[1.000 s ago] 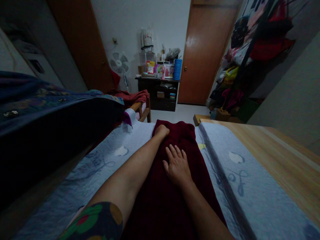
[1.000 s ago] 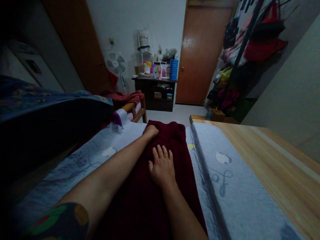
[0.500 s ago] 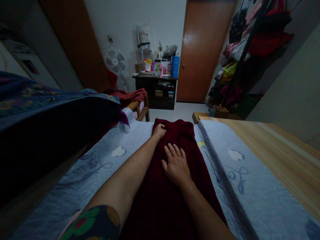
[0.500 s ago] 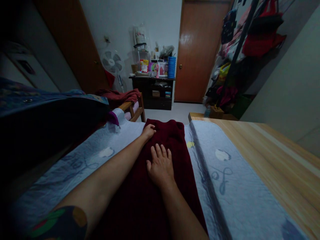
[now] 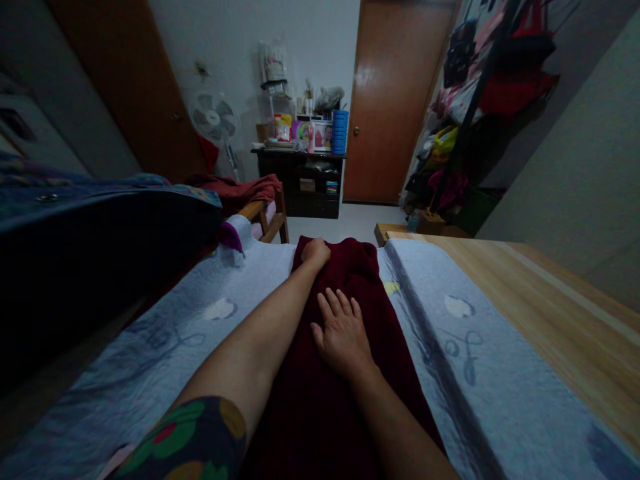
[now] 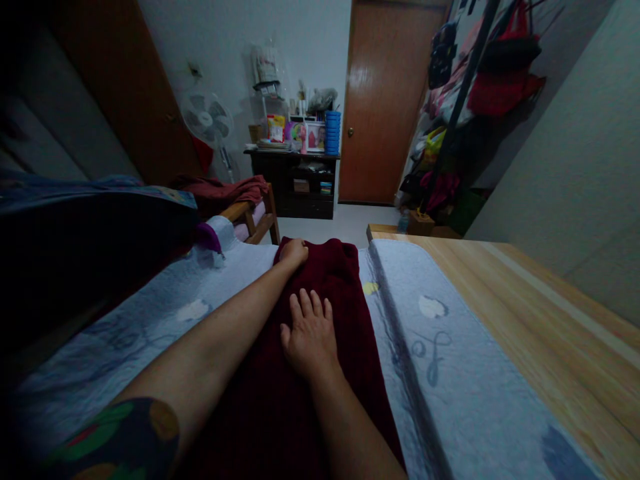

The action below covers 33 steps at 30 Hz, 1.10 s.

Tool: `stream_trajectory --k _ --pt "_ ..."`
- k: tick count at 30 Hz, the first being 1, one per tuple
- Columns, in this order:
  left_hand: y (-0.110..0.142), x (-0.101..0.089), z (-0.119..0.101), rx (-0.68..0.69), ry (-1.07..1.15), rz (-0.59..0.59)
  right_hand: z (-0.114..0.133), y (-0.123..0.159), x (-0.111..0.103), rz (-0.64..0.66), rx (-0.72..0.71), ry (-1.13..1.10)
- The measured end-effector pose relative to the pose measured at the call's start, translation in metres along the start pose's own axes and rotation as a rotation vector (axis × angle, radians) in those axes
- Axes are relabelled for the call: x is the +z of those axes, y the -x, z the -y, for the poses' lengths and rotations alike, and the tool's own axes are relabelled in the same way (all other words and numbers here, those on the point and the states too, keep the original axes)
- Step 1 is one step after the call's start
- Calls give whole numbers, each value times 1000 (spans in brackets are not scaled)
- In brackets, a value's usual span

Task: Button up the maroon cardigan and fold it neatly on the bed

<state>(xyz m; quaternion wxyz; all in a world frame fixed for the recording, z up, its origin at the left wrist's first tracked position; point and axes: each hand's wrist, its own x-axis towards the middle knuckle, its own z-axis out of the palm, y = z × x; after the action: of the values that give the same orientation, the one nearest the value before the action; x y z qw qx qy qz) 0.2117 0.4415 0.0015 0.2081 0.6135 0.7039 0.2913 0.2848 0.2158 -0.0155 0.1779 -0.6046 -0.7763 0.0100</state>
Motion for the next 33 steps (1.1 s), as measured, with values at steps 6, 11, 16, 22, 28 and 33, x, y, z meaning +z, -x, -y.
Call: stream_trajectory --k 6,11,16,22,28,33 --pt "2 1 25 79 25 -36 0 1 1 -3 6 -1" --pt "18 4 39 255 -27 -42 0 1 1 1 4 -3" --pt "29 -1 35 406 -127 -76 0 1 0 13 6 -10" --pt "30 0 28 123 -269 -97 1 0 -1 12 6 -6" --pt "26 11 33 137 -364 85 1 0 -1 30 7 -16" --pt "16 11 35 197 -479 224 2 -1 -2 51 13 -20"
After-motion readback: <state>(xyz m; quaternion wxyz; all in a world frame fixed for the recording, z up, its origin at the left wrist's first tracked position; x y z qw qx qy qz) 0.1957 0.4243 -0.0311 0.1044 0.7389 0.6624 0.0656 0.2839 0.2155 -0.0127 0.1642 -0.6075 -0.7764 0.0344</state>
